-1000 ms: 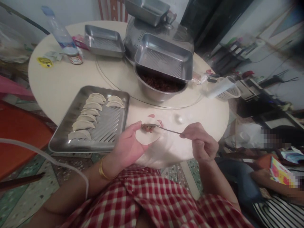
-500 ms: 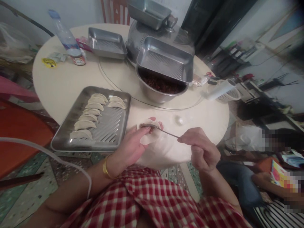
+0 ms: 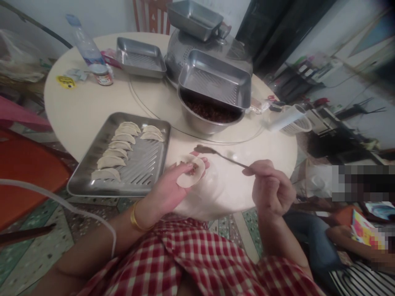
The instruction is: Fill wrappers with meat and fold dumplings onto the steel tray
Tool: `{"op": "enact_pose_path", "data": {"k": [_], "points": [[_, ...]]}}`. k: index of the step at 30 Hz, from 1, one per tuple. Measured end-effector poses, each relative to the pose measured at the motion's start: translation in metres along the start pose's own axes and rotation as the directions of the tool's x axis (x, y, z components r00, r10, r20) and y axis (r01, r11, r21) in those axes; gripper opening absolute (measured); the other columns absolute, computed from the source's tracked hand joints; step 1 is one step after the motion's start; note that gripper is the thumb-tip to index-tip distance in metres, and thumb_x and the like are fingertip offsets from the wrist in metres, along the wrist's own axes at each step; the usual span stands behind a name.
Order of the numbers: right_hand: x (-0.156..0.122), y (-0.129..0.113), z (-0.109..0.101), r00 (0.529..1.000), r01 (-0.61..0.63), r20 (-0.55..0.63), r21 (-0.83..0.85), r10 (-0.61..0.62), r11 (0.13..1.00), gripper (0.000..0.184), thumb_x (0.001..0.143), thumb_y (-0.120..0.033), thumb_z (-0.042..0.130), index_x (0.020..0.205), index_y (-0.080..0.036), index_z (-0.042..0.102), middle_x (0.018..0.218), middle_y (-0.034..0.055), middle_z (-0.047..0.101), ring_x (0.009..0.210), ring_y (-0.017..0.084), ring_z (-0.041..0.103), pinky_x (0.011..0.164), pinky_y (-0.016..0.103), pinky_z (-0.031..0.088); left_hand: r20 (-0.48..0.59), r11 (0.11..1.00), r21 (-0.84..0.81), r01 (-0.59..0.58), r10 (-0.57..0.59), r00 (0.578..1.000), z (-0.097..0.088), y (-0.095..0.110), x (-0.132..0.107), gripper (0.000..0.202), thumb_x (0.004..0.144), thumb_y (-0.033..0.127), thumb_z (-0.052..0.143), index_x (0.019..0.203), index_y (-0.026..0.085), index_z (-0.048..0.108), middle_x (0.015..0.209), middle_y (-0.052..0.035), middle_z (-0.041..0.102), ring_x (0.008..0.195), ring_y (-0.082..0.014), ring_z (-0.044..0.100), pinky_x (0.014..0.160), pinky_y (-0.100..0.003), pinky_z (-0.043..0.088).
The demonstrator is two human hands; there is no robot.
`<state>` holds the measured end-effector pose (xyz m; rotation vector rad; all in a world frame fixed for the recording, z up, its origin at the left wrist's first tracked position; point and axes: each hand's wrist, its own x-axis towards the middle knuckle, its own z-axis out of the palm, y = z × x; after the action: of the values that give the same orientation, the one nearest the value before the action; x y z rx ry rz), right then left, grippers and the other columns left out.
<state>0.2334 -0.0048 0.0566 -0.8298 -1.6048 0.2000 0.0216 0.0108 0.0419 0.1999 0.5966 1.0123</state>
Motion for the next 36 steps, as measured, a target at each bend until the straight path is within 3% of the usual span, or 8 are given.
{"op": "enact_pose_path", "data": {"k": [6, 12, 17, 21, 26, 29, 32, 36], "points": [[0.037, 0.039, 0.003, 0.989, -0.041, -0.145, -0.234, 0.007, 0.971, 0.024, 0.098, -0.038, 0.048, 0.094, -0.025, 0.068, 0.075, 0.0009, 0.068, 0.073, 0.017, 0.064, 0.072, 0.036, 0.051, -0.022, 0.993, -0.092, 0.067, -0.070, 0.997, 0.003, 0.004, 0.000, 0.047, 0.085, 0.017, 0.060, 0.131, 0.011, 0.057, 0.109, -0.0135, 0.074, 0.110, -0.0233, 0.068, 0.100, -0.033, 0.050], [0.082, 0.109, 0.020, 0.997, -0.074, -0.013, -0.341, 0.074, 0.937, 0.027, 0.096, -0.044, 0.050, 0.096, -0.023, 0.068, 0.079, 0.0014, 0.066, 0.080, 0.017, 0.063, 0.082, 0.037, 0.051, 0.039, 0.997, 0.075, 0.014, -0.017, 0.999, 0.002, -0.001, -0.006, 0.058, 0.082, 0.010, 0.066, 0.138, 0.019, 0.053, 0.105, -0.0064, 0.076, 0.107, -0.0202, 0.069, 0.099, -0.030, 0.050], [0.085, 0.134, 0.026, 0.995, -0.073, 0.029, -0.382, 0.091, 0.921, 0.024, 0.095, -0.042, 0.053, 0.100, -0.024, 0.068, 0.086, 0.0020, 0.068, 0.079, 0.016, 0.061, 0.081, 0.038, 0.052, 0.056, 0.998, 0.055, 0.016, -0.019, 0.998, -0.002, -0.002, -0.005, 0.062, 0.078, 0.005, 0.063, 0.138, 0.016, 0.053, 0.110, -0.0096, 0.075, 0.107, -0.0201, 0.069, 0.095, -0.028, 0.052], [0.075, 0.119, 0.018, 0.999, -0.023, 0.011, -0.430, 0.031, 0.903, 0.025, 0.093, -0.039, 0.057, 0.110, -0.024, 0.067, 0.102, 0.0059, 0.069, 0.096, 0.021, 0.062, 0.088, 0.045, 0.051, 0.049, 0.999, 0.010, 0.043, -0.044, 0.998, -0.003, -0.001, -0.001, 0.064, 0.073, 0.002, 0.057, 0.136, 0.014, 0.054, 0.110, -0.0098, 0.075, 0.108, -0.0219, 0.069, 0.098, -0.032, 0.051], [0.048, 0.063, 0.014, 0.991, 0.123, 0.001, -0.413, -0.135, 0.902, 0.021, 0.093, -0.025, 0.055, 0.110, -0.026, 0.067, 0.104, 0.0068, 0.068, 0.103, 0.024, 0.061, 0.092, 0.048, 0.048, 0.108, 0.999, -0.023, 0.046, -0.043, 0.993, -0.004, -0.001, 0.001, 0.070, 0.071, 0.001, 0.052, 0.140, 0.016, 0.052, 0.109, -0.0074, 0.075, 0.112, -0.0215, 0.067, 0.110, -0.036, 0.042], [0.029, 0.030, 0.022, 0.974, 0.164, 0.196, -0.247, -0.117, 0.955, 0.027, 0.090, -0.018, 0.055, 0.110, -0.032, 0.067, 0.106, 0.0050, 0.065, 0.103, 0.024, 0.060, 0.087, 0.047, 0.051, 0.120, 1.000, 0.021, 0.016, -0.018, 0.993, -0.005, -0.003, -0.001, 0.074, 0.073, 0.001, 0.056, 0.143, 0.021, 0.048, 0.110, -0.0048, 0.074, 0.113, -0.0213, 0.066, 0.111, -0.037, 0.039], [0.019, 0.010, 0.032, 0.900, 0.195, 0.416, -0.126, -0.127, 0.973, 0.028, 0.089, -0.016, 0.054, 0.109, -0.031, 0.066, 0.115, 0.0055, 0.063, 0.108, 0.024, 0.059, 0.091, 0.048, 0.050, 0.149, 0.998, 0.068, -0.006, -0.004, 0.989, -0.008, -0.006, -0.001, 0.073, 0.077, 0.004, 0.063, 0.144, 0.027, 0.047, 0.103, -0.0004, 0.075, 0.107, -0.0191, 0.068, 0.108, -0.035, 0.042], [0.018, 0.001, 0.040, 0.862, 0.227, 0.477, -0.061, -0.171, 0.972, 0.025, 0.089, -0.018, 0.052, 0.107, -0.028, 0.066, 0.124, 0.0058, 0.061, 0.116, 0.024, 0.055, 0.099, 0.050, 0.047, 0.198, 0.995, 0.096, -0.035, 0.015, 0.980, -0.012, -0.010, -0.001, 0.055, 0.078, 0.006, 0.068, 0.129, 0.027, 0.061, 0.098, 0.0009, 0.075, 0.101, -0.0175, 0.069, 0.104, -0.033, 0.045]]}}
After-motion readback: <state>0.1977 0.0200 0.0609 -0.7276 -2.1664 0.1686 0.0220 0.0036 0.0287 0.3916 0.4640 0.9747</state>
